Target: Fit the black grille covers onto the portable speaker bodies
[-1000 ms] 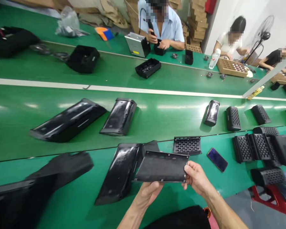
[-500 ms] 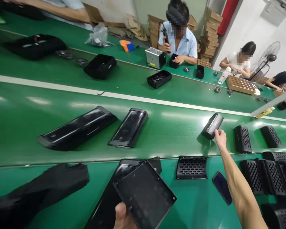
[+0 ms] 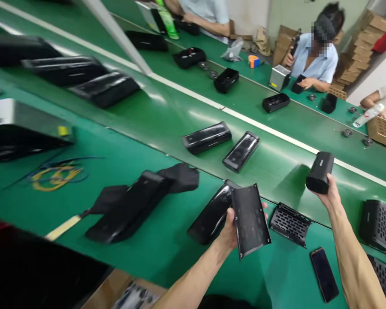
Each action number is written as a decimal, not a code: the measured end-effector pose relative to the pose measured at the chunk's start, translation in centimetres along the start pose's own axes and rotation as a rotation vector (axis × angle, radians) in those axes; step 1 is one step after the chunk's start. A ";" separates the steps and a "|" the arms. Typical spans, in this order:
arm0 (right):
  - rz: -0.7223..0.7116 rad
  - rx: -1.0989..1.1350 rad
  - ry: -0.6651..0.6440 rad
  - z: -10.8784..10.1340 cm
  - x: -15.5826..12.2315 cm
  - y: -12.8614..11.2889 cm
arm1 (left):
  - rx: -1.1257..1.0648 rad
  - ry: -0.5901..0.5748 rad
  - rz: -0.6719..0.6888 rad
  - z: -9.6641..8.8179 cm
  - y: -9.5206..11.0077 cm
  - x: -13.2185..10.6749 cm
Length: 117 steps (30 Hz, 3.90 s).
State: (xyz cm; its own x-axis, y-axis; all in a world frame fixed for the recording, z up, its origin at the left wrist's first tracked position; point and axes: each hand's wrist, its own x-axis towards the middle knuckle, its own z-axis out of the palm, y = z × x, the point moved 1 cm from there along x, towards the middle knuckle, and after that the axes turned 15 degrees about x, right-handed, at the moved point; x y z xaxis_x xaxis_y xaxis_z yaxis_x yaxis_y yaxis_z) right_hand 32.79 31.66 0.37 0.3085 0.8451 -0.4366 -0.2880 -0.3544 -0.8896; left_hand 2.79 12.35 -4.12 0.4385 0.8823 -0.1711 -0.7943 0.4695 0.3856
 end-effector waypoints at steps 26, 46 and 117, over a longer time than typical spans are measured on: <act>-0.164 -0.871 -0.621 1.4 -26.3 -0.4 | 0.144 0.020 0.155 6.7 -2.5 -2.4; -0.269 -0.824 -0.466 -0.8 -27.5 0.9 | 0.117 0.236 0.170 7.0 -3.3 -0.9; 0.345 -0.579 -0.330 -10.7 -34.0 10.2 | 0.823 0.578 -0.533 -1.7 -4.8 -12.9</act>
State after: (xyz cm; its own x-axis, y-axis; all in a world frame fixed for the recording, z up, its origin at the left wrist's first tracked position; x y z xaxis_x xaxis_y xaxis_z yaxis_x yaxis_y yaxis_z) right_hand 29.08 -5.01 4.69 -0.0271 0.6918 -0.7216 0.2317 -0.6978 -0.6778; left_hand 0.21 -1.23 -5.27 0.2089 0.5600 -0.8017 0.0465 0.8132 0.5802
